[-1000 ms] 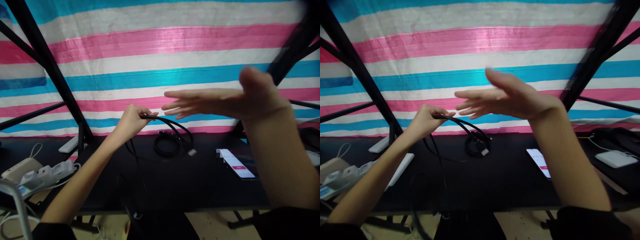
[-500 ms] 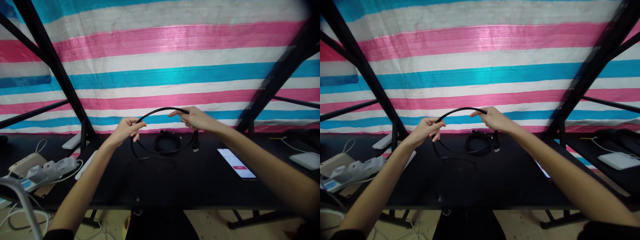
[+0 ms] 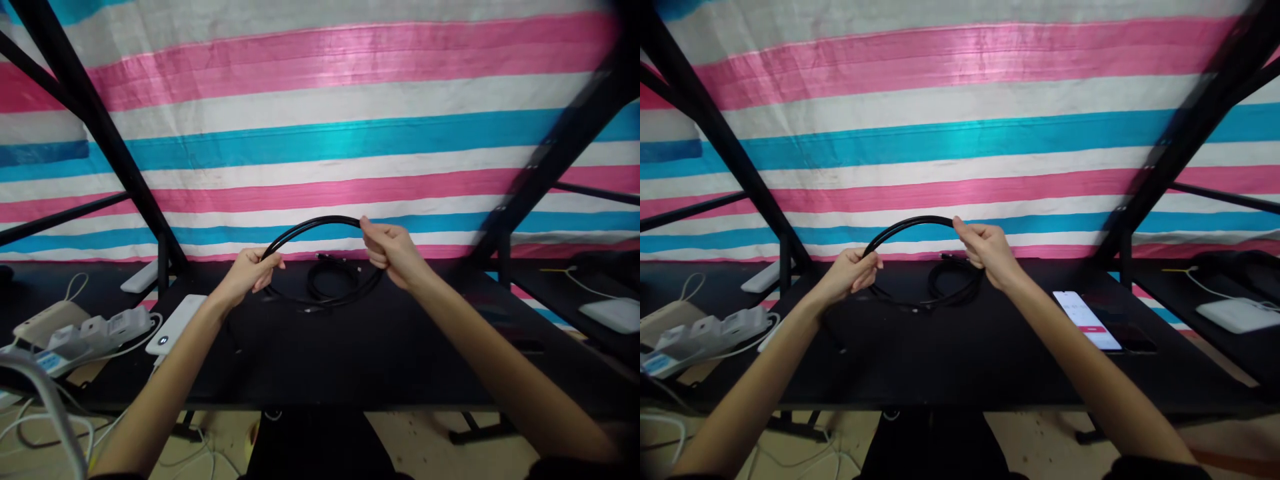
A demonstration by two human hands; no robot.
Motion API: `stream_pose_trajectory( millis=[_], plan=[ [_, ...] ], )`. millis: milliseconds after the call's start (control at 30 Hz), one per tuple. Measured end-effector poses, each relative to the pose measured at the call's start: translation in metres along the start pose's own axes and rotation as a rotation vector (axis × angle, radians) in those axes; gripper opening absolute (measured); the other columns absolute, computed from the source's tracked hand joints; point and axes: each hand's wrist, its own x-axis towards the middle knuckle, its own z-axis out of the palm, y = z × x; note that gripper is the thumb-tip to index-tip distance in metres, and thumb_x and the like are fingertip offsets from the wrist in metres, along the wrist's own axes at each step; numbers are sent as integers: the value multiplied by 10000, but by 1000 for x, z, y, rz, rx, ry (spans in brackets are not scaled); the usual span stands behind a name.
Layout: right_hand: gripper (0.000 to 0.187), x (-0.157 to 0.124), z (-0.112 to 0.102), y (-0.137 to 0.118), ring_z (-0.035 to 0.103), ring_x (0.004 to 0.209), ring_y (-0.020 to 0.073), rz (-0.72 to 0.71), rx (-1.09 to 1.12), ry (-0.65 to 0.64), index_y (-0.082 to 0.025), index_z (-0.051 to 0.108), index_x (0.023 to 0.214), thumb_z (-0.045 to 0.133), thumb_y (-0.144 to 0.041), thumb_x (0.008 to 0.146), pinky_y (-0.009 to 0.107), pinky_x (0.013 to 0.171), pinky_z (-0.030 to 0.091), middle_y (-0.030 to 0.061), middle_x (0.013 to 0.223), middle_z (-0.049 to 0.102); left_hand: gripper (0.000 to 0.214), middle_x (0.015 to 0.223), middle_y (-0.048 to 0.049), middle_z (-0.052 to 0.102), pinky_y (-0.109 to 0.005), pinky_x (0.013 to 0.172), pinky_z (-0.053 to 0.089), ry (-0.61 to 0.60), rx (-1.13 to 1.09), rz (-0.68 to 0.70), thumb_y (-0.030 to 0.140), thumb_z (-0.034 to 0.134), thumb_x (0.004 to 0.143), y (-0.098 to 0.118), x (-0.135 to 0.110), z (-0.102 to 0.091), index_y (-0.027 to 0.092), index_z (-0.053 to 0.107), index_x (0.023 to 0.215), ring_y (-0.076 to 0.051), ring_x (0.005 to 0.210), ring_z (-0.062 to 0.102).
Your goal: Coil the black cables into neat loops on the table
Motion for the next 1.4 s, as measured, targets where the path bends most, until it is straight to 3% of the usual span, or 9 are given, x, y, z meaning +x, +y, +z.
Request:
stream_pose_trajectory(
  millis=[133, 267, 433, 533, 667, 800, 933, 1233, 1400],
  plan=[
    [501, -6, -1, 9, 160, 393, 42, 9, -8, -81, -215, 295, 570, 604, -560, 762, 224, 378, 124, -97, 490, 188, 499, 296, 98, 262, -199, 345, 132, 131, -117, 99, 660, 554, 719, -9, -1, 7, 196, 462, 560, -40, 267, 187],
    [307, -15, 4, -1, 345, 508, 69, -122, -382, -116, -180, 512, 697, 697, -425, 712, 226, 481, 264, -54, 571, 379, 473, 329, 89, 273, -204, 345, 126, -10, 63, 16, 607, 549, 760, 5, -5, 18, 191, 463, 551, -43, 283, 203],
    [429, -20, 11, -10, 252, 493, 67, -89, -476, -92, -167, 504, 588, 606, -552, 748, 250, 477, 181, -51, 532, 303, 373, 436, 49, 438, -209, 426, 335, -53, 253, 115, 538, 490, 835, 27, -19, 22, 181, 598, 823, -88, 396, 422],
    [531, -17, 7, -5, 187, 467, 60, -17, -423, 6, -175, 377, 504, 555, -601, 768, 261, 460, 124, -56, 508, 228, 643, 1062, -104, 632, -341, 816, 484, -50, 345, 249, 606, 534, 769, 36, -47, 27, 226, 448, 1280, -236, 981, 600],
    [539, -15, 0, -1, 150, 431, 50, -38, -268, 78, -192, 305, 517, 567, -584, 778, 255, 435, 102, -72, 496, 186, 1147, 1487, -143, 268, -492, 930, 442, -88, 787, 263, 507, 823, 449, 29, -80, 40, 274, 271, 1428, -397, 1257, 404],
    [536, -12, -13, -3, 144, 420, 53, -107, -247, 142, -196, 315, 505, 574, -581, 775, 257, 427, 118, -70, 496, 190, 530, 929, -77, 674, -271, 467, 474, -76, 725, -61, 365, 602, 776, 11, -71, 23, 228, 490, 1275, -170, 563, 623],
    [505, -10, -23, -5, 203, 430, 67, -185, -434, 173, -187, 380, 481, 582, -532, 788, 262, 441, 144, -56, 467, 236, 199, 374, 83, 378, -176, 356, 273, -225, 453, -168, 326, 705, 690, 17, -51, -8, 146, 654, 756, -53, 291, 355],
    [392, -22, 21, 0, 564, 762, 164, -151, -478, -362, -170, 657, 906, 679, -502, 698, 271, 664, 419, 48, 853, 640, 186, 731, 34, 506, -196, 569, 427, -39, 312, 304, 249, 584, 812, 35, -22, 57, 202, 410, 858, -81, 596, 523],
    [225, -23, 18, 11, 566, 680, 150, -192, -572, -353, -151, 663, 791, 664, -372, 746, 273, 632, 419, 35, 745, 644, 421, 1065, -75, 561, -249, 634, 463, 80, 528, 473, 336, 696, 722, 31, -19, 55, 212, 491, 1069, -153, 798, 574]
  ],
)
